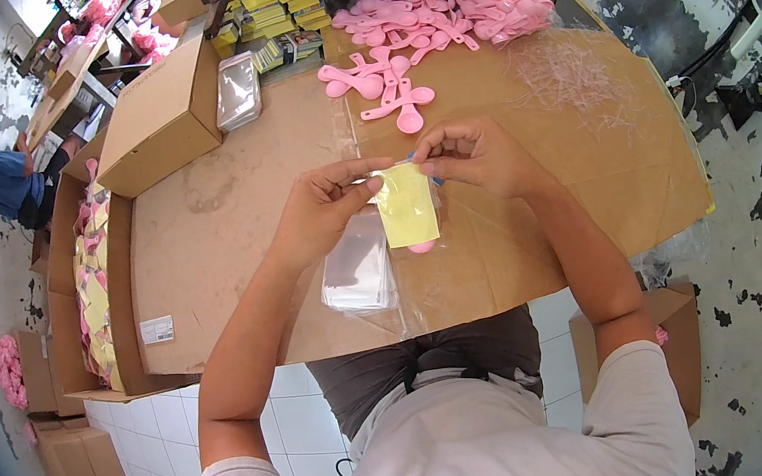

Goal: Packaging small plastic items with brand cards into clear plastic sleeves at a workstation.

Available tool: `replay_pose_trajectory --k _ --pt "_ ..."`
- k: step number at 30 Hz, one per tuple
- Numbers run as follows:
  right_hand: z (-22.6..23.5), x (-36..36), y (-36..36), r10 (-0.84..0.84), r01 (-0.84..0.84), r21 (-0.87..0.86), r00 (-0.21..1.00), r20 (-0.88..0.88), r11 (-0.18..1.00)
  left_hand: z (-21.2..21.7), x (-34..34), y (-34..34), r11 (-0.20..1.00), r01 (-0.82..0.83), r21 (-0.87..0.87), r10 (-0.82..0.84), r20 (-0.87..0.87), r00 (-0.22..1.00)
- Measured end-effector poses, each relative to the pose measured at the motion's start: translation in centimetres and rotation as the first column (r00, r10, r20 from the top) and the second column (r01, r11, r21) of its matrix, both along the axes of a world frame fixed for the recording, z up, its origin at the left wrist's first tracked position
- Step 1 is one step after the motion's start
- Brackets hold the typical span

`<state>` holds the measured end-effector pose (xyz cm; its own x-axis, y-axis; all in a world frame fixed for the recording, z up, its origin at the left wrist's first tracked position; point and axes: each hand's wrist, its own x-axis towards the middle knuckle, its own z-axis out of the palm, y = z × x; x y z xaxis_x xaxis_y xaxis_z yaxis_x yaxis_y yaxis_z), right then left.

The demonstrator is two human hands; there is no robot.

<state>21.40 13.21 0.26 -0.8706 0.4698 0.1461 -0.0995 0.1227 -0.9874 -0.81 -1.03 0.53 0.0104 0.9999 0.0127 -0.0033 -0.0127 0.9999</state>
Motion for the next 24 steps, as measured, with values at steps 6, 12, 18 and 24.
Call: replay_pose_trajectory --k 6,12,18,24 --pt "0.7 -0.3 -1.3 -0.036 0.028 0.151 0.998 0.051 0.988 -0.5 -0.4 0.0 0.998 -0.043 0.048 0.044 -0.006 0.999" --pt "0.6 -0.6 -0.9 0.151 -0.151 0.021 0.988 -0.022 0.988 0.3 0.0 -0.2 0.998 -0.029 0.063 0.026 0.054 0.998" --pt "1.2 -0.1 -0.9 0.124 -0.126 -0.033 0.99 -0.063 0.991 0.7 -0.5 -0.7 1.0 0.016 0.006 -0.016 0.0 1.0" --pt "0.4 1.7 2.6 -0.381 0.297 0.448 0.918 0.11 0.843 1.4 -5.7 -6.3 0.961 -0.276 0.018 0.276 -0.085 0.957"
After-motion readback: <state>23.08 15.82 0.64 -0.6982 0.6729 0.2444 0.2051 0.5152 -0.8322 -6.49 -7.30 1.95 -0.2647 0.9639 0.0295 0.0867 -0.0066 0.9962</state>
